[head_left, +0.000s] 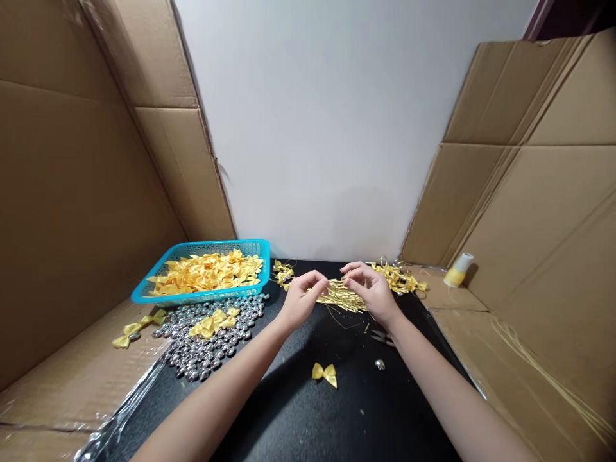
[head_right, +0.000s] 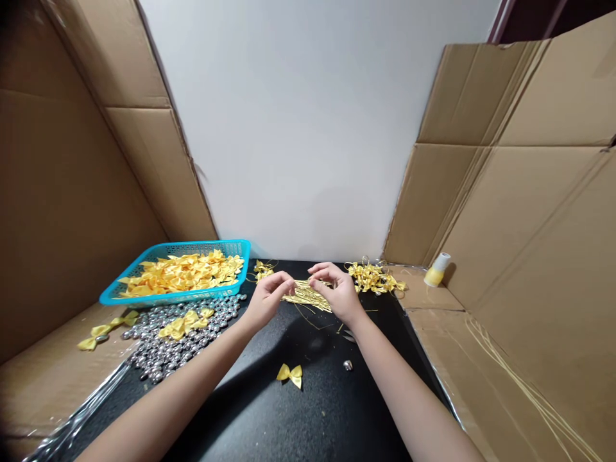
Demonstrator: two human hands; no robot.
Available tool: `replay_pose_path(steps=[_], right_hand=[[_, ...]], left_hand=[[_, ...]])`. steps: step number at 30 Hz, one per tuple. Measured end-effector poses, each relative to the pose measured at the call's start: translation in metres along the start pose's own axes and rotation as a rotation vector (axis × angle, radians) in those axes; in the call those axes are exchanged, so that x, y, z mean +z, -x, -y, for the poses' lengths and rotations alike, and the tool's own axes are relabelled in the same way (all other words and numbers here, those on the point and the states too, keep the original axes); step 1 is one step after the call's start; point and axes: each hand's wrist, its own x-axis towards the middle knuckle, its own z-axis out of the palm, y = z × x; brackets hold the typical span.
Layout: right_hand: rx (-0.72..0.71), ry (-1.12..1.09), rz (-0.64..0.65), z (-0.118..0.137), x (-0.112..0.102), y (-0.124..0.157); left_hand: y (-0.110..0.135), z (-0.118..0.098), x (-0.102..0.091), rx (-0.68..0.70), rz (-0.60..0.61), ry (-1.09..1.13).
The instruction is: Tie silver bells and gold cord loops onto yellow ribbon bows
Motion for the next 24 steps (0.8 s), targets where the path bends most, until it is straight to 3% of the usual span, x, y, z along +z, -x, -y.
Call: replay_pose_path(steps=[6, 12, 15, 18, 20, 24], right_hand=[[0.083, -0.051, -0.045, -0.003, -0.009, -0.005], [0.031, 0.053, 0.014, 0.015, -0.02, -0.008], [-0.012, 0.15, 0.09, 0.03, -0.02, -0.005], [-0.075, 0.263, 0.16, 0.035, -0.017, -0.002], [-0.119, 0.334, 0.159, 0.033, -0.015, -0.001], [-0.163, 0.415, 0.075, 0.028, -0.012, -0.001]], left_hand=[[-0.004, 0.01, 0.0, -0.062, -0.086, 0.061], [-0.013, 0.015, -0.01, -0.143, -0.098, 0.067], [-0.01, -0.001, -0.012, -0.124, -0.02, 0.068], [0.0, -0.021, -0.002, -0.106, 0.185, 0.126], [0.005, -0.025, 0.007, -0.115, 0.235, 0.168], [0.006, -0.015, 0.016, -0.144, 0.083, 0.233]])
